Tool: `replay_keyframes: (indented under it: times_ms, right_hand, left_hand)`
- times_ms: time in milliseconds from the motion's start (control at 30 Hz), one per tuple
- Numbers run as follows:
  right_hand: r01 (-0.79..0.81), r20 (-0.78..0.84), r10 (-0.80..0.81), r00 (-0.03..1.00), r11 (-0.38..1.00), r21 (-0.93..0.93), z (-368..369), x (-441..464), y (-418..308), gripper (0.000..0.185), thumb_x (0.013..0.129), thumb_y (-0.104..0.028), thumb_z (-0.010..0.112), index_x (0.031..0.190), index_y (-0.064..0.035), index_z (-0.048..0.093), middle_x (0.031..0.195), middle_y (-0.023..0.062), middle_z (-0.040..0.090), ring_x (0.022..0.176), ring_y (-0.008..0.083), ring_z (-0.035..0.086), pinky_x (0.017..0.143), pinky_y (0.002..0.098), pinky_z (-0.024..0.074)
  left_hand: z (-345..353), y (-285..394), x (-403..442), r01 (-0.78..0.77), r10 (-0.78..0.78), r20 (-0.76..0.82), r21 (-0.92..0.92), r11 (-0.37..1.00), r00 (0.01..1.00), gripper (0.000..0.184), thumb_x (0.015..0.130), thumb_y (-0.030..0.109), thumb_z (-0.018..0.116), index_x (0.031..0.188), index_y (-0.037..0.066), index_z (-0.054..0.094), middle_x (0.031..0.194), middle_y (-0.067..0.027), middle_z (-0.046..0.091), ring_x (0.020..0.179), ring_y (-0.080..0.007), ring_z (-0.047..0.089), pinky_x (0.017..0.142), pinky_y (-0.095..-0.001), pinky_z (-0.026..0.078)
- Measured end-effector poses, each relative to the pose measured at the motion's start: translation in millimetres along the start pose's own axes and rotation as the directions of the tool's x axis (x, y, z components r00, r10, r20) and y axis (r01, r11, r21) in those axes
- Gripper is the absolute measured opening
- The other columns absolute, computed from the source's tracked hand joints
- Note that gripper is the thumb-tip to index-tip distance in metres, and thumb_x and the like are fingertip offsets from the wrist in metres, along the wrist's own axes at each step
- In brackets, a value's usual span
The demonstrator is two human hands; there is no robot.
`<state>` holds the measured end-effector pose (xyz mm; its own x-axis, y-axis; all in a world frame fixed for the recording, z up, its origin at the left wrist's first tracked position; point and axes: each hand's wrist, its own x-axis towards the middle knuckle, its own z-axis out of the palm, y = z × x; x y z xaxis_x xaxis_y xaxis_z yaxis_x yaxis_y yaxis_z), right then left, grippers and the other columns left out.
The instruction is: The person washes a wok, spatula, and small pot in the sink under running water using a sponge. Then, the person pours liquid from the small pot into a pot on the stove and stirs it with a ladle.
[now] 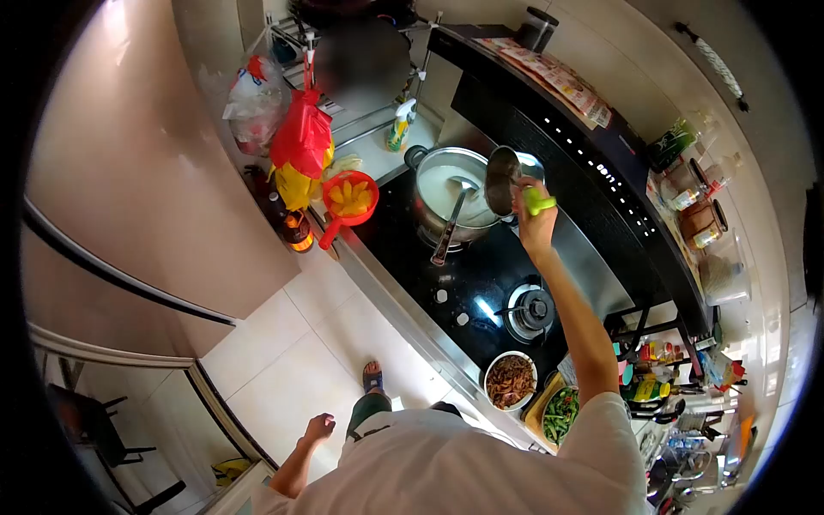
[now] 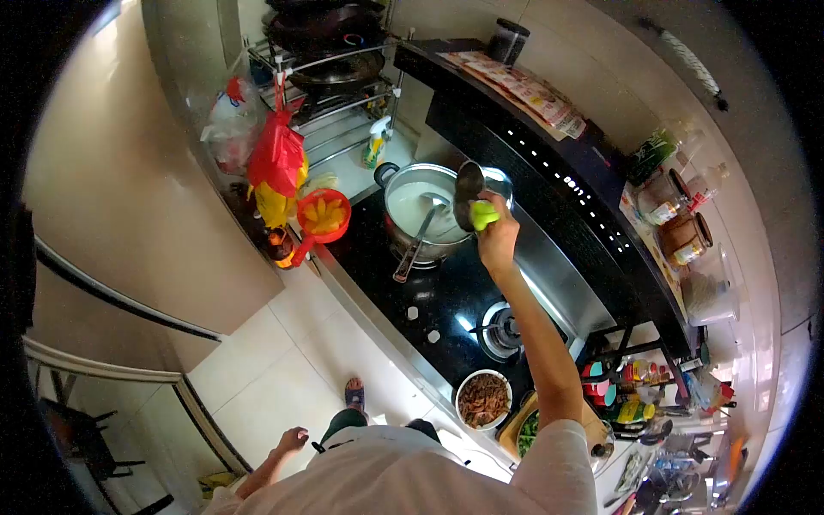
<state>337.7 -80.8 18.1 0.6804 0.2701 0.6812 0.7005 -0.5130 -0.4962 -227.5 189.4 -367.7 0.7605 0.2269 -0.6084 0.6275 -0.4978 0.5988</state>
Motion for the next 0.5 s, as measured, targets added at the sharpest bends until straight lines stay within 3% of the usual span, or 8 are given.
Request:
replay_keyframes:
  times_ms: [67,200,333,400,500]
  right_hand:
    - [0.146,0.048,-0.144,0.988,0.988,-0.043,12,2,8,0.019,0.080,0.005,0.058,0.098,-0.0002,0.055,0.094,0.0102,0.063,0.079,0.0197,0.063,0.070,0.0292,0.0529]
    - [0.433,0.268,-0.382,0.884,0.886,-0.166,9,7,-20,0.028,0.075,0.001,0.063,0.100,-0.0019,0.053,0.098,0.0165,0.060,0.083,0.0353,0.060,0.075,0.0344,0.0521]
    - [0.653,0.546,-0.472,0.692,0.732,-0.194,-7,2,-24,0.029,0.072,-0.007,0.062,0.100,-0.0050,0.052,0.111,0.0131,0.056,0.088,0.0281,0.058,0.070,0.0339,0.0518]
    - [0.715,0.586,-0.503,0.635,0.671,-0.199,-11,-4,-25,0.029,0.073,-0.009,0.060,0.101,-0.0059,0.051,0.112,0.0126,0.055,0.088,0.0267,0.057,0.069,0.0333,0.0516]
    - [0.728,0.592,-0.521,0.615,0.663,-0.172,-19,-13,-18,0.028,0.076,-0.011,0.057,0.103,-0.0069,0.050,0.114,0.0117,0.055,0.089,0.0254,0.056,0.069,0.0335,0.0515]
  left_hand:
    - [-4,5,8,-0.029,0.029,0.025,-0.016,0.999,0.999,0.029,0.082,0.025,0.058,0.103,0.005,0.063,0.094,-0.0150,0.067,0.089,-0.0283,0.065,0.078,-0.0366,0.051]
    - [1,6,20,-0.031,0.032,0.067,-0.023,0.999,0.997,0.029,0.083,0.026,0.059,0.103,0.006,0.063,0.094,-0.0151,0.067,0.090,-0.0284,0.065,0.078,-0.0364,0.051]
    - [1,0,27,0.025,-0.023,0.174,-0.009,1.000,0.985,0.031,0.082,0.028,0.060,0.106,0.008,0.063,0.097,-0.0147,0.067,0.093,-0.0281,0.064,0.079,-0.0360,0.051]
    - [4,-8,32,0.039,-0.027,0.213,-0.054,0.998,0.977,0.031,0.082,0.028,0.060,0.107,0.009,0.063,0.100,-0.0146,0.066,0.094,-0.0279,0.064,0.081,-0.0358,0.051]
    - [7,-16,34,0.026,-0.040,0.180,0.079,0.997,0.983,0.032,0.082,0.028,0.060,0.107,0.009,0.063,0.101,-0.0144,0.066,0.095,-0.0283,0.064,0.081,-0.0361,0.051]
